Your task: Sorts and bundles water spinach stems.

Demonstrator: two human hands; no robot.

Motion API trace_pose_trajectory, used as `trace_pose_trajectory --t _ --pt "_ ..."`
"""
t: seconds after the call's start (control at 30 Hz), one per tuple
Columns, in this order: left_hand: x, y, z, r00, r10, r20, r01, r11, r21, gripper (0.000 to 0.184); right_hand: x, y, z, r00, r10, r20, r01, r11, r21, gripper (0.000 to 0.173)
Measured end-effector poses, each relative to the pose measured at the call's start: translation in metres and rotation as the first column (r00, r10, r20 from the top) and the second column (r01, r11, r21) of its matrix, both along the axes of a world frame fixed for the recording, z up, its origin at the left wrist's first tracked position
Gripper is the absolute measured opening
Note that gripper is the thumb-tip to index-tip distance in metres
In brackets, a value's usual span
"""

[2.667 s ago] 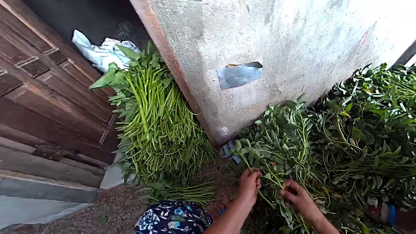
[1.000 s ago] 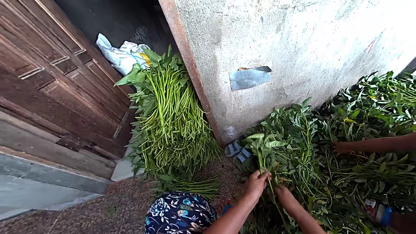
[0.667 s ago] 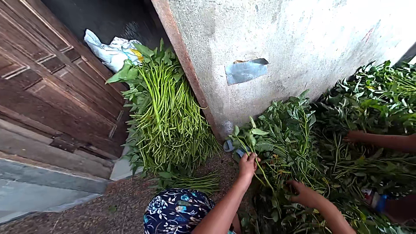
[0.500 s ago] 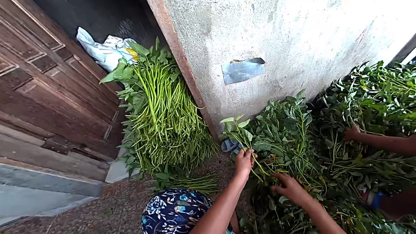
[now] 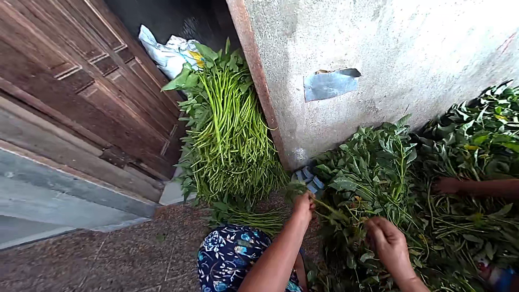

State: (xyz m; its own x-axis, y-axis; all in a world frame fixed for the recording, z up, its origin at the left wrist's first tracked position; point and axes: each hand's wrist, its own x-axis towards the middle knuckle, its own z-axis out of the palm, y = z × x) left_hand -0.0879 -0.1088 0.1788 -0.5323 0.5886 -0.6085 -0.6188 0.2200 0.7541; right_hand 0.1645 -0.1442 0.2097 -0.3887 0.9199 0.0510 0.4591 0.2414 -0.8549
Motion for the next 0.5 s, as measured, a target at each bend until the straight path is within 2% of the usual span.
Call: trace_pose_trajectory --t 0.03,0.07,0.1,0.13,0.17,0.2,0.23,0.3,0.4,0.5 --pt "0.005 -0.002 0.003 0.991 -0.107 -0.081 0.106 0.994 -0.017 0.021 0.008 0.007 0.006 0.953 0.205 0.223 -0.154 0.962 -0.224 0.032" --pt "0.014 -0.004 0.004 0.961 -0.217 -0.171 0.215 0.976 -0.032 0.023 0.010 0.015 0.003 0.829 0.416 0.375 -0.233 0.865 -0.444 0.038" --pt "0.026 -0.007 0.003 0.907 -0.326 -0.267 0.327 0.944 -0.042 0.025 0.010 0.022 -0.002 0.727 0.529 0.438 -0.232 0.790 -0.568 0.048" --pt "0.037 -0.009 0.001 0.839 -0.412 -0.354 0.422 0.905 -0.054 0.027 0.007 0.028 -0.002 0.716 0.518 0.467 -0.197 0.793 -0.577 0.057" --pt "0.049 -0.012 -0.001 0.770 -0.469 -0.433 0.491 0.869 -0.067 0.027 0.002 0.035 -0.001 0.802 0.395 0.448 -0.144 0.856 -0.496 0.061" --pt "0.060 -0.017 -0.003 0.707 -0.508 -0.493 0.544 0.835 -0.080 0.027 -0.007 0.041 -0.001 0.909 0.223 0.353 -0.072 0.917 -0.393 0.059" --pt "0.070 -0.022 -0.003 0.659 -0.531 -0.533 0.579 0.810 -0.090 0.027 -0.019 0.047 -0.004 0.967 0.089 0.237 -0.011 0.949 -0.314 0.054" --pt "0.084 -0.027 -0.005 0.610 -0.542 -0.578 0.601 0.792 -0.109 0.027 -0.041 0.054 -0.014 0.994 -0.051 0.096 0.071 0.971 -0.227 0.044" --pt "0.088 -0.023 -0.010 0.678 -0.498 -0.540 0.528 0.841 -0.113 0.028 -0.054 0.050 -0.027 0.986 -0.134 0.099 0.144 0.985 -0.098 0.037" --pt "0.080 -0.013 -0.010 0.819 -0.416 -0.395 0.407 0.907 -0.112 0.028 -0.044 0.032 -0.044 0.970 -0.029 0.242 -0.005 0.990 0.142 0.038"
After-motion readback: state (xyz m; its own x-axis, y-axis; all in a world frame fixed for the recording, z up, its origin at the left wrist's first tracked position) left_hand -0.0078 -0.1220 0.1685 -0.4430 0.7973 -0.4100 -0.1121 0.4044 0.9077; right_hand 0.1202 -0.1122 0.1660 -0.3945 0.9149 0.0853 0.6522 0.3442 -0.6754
